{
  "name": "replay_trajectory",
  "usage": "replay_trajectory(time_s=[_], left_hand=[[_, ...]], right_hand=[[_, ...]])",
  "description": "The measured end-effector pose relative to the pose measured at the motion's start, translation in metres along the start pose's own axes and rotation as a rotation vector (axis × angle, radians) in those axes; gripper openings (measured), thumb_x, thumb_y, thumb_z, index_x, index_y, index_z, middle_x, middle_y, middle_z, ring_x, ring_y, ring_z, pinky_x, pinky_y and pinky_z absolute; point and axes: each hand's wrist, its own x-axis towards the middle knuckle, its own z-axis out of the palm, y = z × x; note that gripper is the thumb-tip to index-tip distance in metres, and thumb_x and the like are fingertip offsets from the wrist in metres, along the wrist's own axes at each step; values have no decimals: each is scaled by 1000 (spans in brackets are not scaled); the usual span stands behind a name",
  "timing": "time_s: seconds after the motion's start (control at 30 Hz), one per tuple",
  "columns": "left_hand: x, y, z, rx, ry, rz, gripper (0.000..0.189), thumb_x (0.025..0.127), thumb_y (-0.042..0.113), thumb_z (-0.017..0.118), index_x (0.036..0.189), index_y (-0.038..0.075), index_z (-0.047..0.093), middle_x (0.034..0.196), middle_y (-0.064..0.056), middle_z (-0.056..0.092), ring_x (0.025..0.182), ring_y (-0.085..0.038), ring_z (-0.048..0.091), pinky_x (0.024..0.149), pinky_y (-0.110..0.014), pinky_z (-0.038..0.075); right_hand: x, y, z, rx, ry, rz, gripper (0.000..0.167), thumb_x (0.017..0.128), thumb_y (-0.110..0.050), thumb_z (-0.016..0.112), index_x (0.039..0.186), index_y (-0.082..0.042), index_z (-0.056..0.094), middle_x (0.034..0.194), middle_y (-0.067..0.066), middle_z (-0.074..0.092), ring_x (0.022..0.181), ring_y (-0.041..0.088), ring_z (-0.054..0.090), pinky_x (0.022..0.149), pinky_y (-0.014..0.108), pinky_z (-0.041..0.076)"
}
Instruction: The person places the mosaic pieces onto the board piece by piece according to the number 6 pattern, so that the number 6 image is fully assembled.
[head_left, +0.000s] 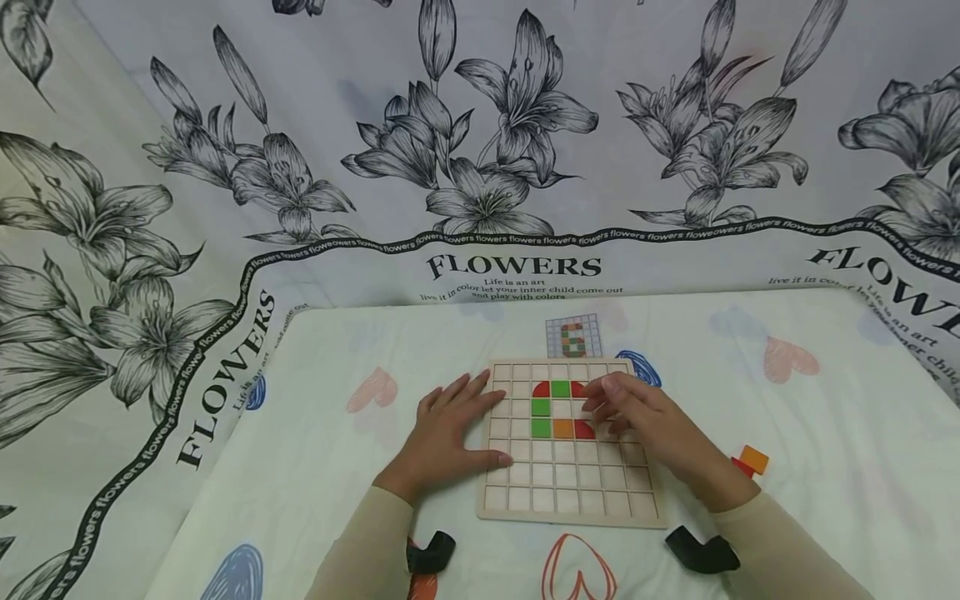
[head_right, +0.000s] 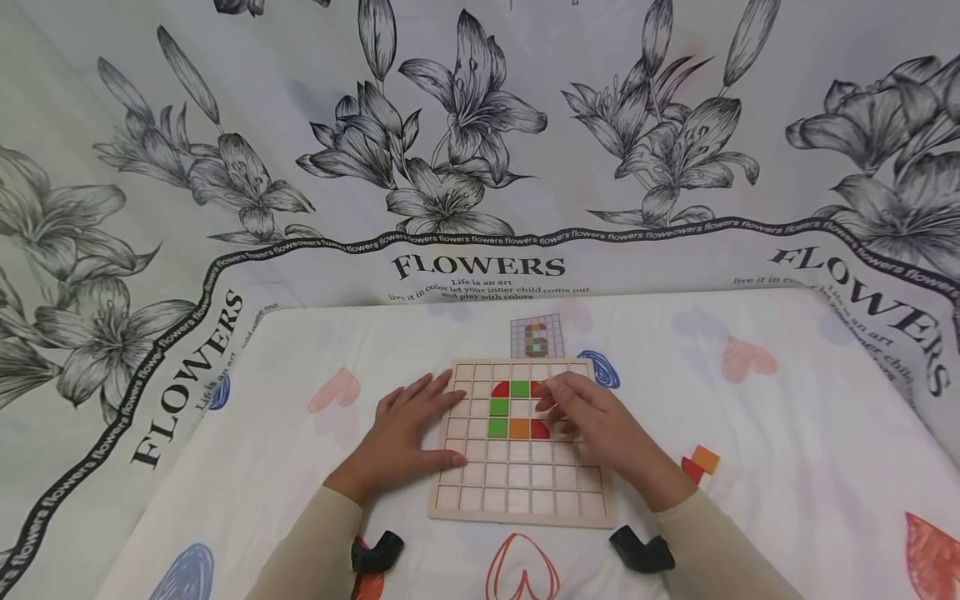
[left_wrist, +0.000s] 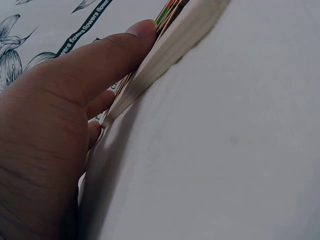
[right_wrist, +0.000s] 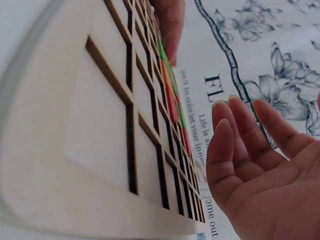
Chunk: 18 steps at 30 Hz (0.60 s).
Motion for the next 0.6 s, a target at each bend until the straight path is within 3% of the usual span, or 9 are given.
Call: replay_trajectory(time_s=[0.2,0.43,0.6], left_hand=[[-1,0,1,-2,3,-1,94,83,80,75,164,38,52,178,16,22,164,-14,12,126,-55,6],[-1,-2,1,6,3,-4,95,83,82,74,164,39,51,178,17,21,164,-13,10,126,-54,7],[-1,-2,2,13,3,0,95,83,82,73,165,39,50,178,18,21,164,-11,10,126,-54,7]], right_hand=[[-5,-8,-6,29,1,-43,56,121,-42,34,142,2,61,129,21,68,115,36,67,95,35,57],[-11,-19,-19,17,6,-182,46,122,-28,32,142,4,60,127,21,67,113,37,68,94,34,57],[-14,-24,-27,-7,16,-207,45,122,-25,32,142,3,60,129,20,66,114,36,67,95,34,56]])
